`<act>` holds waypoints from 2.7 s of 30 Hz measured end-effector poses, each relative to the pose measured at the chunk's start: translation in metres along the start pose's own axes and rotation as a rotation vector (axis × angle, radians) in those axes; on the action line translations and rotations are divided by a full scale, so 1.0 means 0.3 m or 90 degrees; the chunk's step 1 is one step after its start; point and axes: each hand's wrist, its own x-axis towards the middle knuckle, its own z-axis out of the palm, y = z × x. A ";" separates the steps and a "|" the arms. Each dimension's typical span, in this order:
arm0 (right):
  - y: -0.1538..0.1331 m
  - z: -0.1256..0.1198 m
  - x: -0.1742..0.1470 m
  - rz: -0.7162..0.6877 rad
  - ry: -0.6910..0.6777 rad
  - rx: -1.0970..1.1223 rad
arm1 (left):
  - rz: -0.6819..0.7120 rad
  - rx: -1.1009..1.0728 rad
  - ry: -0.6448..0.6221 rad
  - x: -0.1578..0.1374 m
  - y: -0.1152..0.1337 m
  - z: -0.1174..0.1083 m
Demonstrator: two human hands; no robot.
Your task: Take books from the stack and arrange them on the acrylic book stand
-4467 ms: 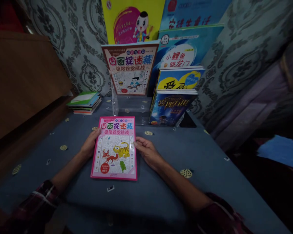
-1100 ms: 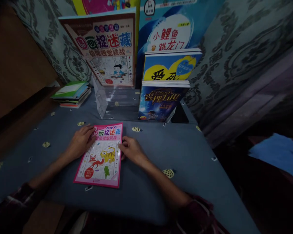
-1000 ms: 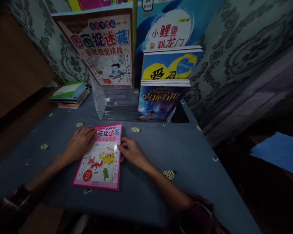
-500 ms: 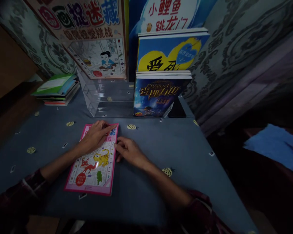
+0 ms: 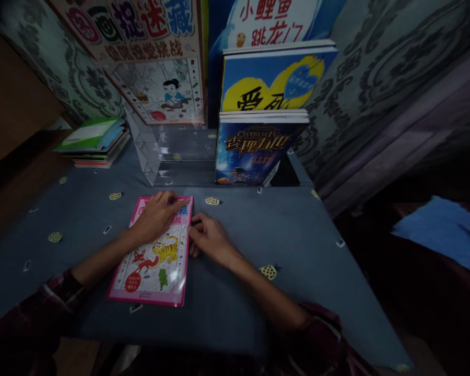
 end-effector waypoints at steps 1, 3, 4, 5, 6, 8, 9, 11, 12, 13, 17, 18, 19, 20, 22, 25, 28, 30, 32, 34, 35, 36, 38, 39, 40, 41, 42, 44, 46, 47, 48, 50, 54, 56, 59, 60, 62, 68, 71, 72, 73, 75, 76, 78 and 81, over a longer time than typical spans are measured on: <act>-0.014 -0.005 -0.003 -0.007 0.031 -0.079 | -0.001 0.005 -0.001 -0.001 0.001 0.000; -0.050 -0.013 -0.007 -0.039 0.108 -0.284 | -0.004 0.011 -0.001 -0.002 0.002 0.002; -0.069 -0.014 -0.006 -0.059 0.137 -0.390 | -0.005 0.013 -0.002 -0.002 0.001 0.005; -0.087 -0.014 -0.002 -0.076 0.153 -0.489 | -0.005 0.016 -0.001 -0.002 0.000 0.008; -0.103 -0.012 0.004 -0.086 0.155 -0.573 | -0.004 0.019 0.002 -0.002 -0.001 0.011; -0.122 -0.004 0.022 -0.093 0.143 -0.702 | 0.003 0.022 0.014 -0.001 -0.002 0.015; -0.124 0.001 0.032 -0.091 0.138 -0.750 | 0.007 0.024 0.019 0.000 -0.002 0.016; -0.116 0.009 0.051 -0.086 0.134 -0.809 | 0.015 0.029 0.021 -0.003 -0.001 0.014; -0.108 0.011 0.059 -0.088 0.135 -0.824 | 0.018 0.034 0.019 -0.006 -0.001 0.011; -0.099 0.012 0.064 -0.094 0.139 -0.831 | 0.018 0.041 0.016 -0.012 -0.003 0.006; -0.072 0.007 0.071 -0.127 0.160 -0.822 | -0.020 0.070 0.023 -0.065 -0.037 -0.016; -0.070 0.005 0.071 -0.133 0.160 -0.818 | -0.038 0.077 0.025 -0.085 -0.053 -0.021; -0.069 0.004 0.070 -0.136 0.158 -0.816 | -0.056 0.083 0.027 -0.105 -0.072 -0.025; -0.071 0.003 0.069 -0.136 0.156 -0.815 | -0.074 0.088 0.029 -0.124 -0.092 -0.027; -0.075 0.004 0.067 -0.132 0.149 -0.814 | -0.101 0.093 0.038 -0.157 -0.130 -0.030; -0.083 0.002 0.066 -0.119 0.143 -0.814 | -0.117 0.081 0.061 -0.182 -0.166 -0.030; -0.088 -0.018 0.073 -0.118 0.133 -0.791 | -0.119 0.072 0.065 -0.178 -0.170 -0.041; -0.088 -0.045 0.086 -0.134 0.111 -0.744 | -0.122 0.086 0.048 -0.164 -0.160 -0.057; -0.085 -0.078 0.102 -0.160 0.086 -0.684 | -0.116 0.115 0.024 -0.143 -0.141 -0.075; -0.078 -0.106 0.118 -0.187 0.072 -0.638 | -0.087 0.130 0.005 -0.113 -0.113 -0.085; -0.074 -0.115 0.123 -0.198 0.072 -0.626 | -0.060 0.121 -0.002 -0.096 -0.096 -0.085; -0.071 -0.122 0.128 -0.206 0.072 -0.620 | -0.028 0.103 -0.007 -0.079 -0.079 -0.081; -0.066 -0.127 0.131 -0.216 0.072 -0.620 | 0.036 0.056 -0.013 -0.044 -0.046 -0.066; -0.066 -0.127 0.130 -0.218 0.072 -0.623 | 0.060 0.037 -0.013 -0.029 -0.033 -0.056; -0.066 -0.125 0.128 -0.219 0.072 -0.627 | 0.077 0.024 -0.009 -0.017 -0.022 -0.047; -0.067 -0.123 0.126 -0.220 0.072 -0.631 | 0.087 0.016 -0.003 -0.008 -0.014 -0.039; -0.069 -0.120 0.123 -0.221 0.071 -0.635 | 0.093 0.009 0.001 -0.003 -0.009 -0.034; -0.075 -0.115 0.118 -0.221 0.070 -0.643 | 0.104 -0.007 0.000 -0.004 -0.007 -0.029; -0.080 -0.110 0.113 -0.216 0.066 -0.651 | 0.120 -0.028 -0.011 -0.018 -0.009 -0.031; -0.082 -0.107 0.110 -0.213 0.067 -0.655 | 0.130 -0.040 -0.017 -0.028 -0.009 -0.034; -0.084 -0.104 0.108 -0.210 0.067 -0.660 | 0.142 -0.052 -0.021 -0.039 -0.007 -0.037; -0.084 -0.098 0.106 -0.203 0.073 -0.671 | 0.165 -0.076 -0.025 -0.064 0.000 -0.043; -0.077 -0.091 0.104 -0.203 0.084 -0.686 | 0.197 -0.112 -0.045 -0.114 0.027 -0.057; -0.072 -0.089 0.105 -0.205 0.089 -0.689 | 0.216 -0.124 -0.062 -0.139 0.043 -0.066; -0.063 -0.086 0.106 -0.215 0.099 -0.691 | 0.235 -0.137 -0.079 -0.183 0.069 -0.076; -0.060 -0.085 0.105 -0.220 0.103 -0.693 | 0.236 -0.139 -0.083 -0.198 0.079 -0.079; -0.056 -0.083 0.104 -0.228 0.113 -0.699 | 0.239 -0.138 -0.087 -0.231 0.100 -0.085; -0.053 -0.071 0.095 -0.216 0.130 -0.717 | 0.258 -0.165 -0.091 -0.330 0.170 -0.110; -0.049 -0.063 0.090 -0.212 0.138 -0.727 | 0.259 -0.187 -0.077 -0.374 0.197 -0.106; -0.048 -0.059 0.088 -0.214 0.144 -0.732 | 0.259 -0.190 -0.064 -0.386 0.203 -0.100; -0.047 -0.056 0.085 -0.216 0.150 -0.736 | 0.258 -0.190 -0.048 -0.397 0.208 -0.091; -0.047 -0.048 0.076 -0.221 0.159 -0.745 | 0.256 -0.183 -0.009 -0.413 0.213 -0.070; -0.048 -0.044 0.072 -0.224 0.162 -0.750 | 0.253 -0.180 0.007 -0.419 0.215 -0.060; -0.049 -0.039 0.064 -0.226 0.163 -0.760 | 0.249 -0.175 0.028 -0.424 0.214 -0.044; -0.049 -0.036 0.062 -0.235 0.162 -0.771 | 0.256 -0.154 0.025 -0.421 0.206 -0.036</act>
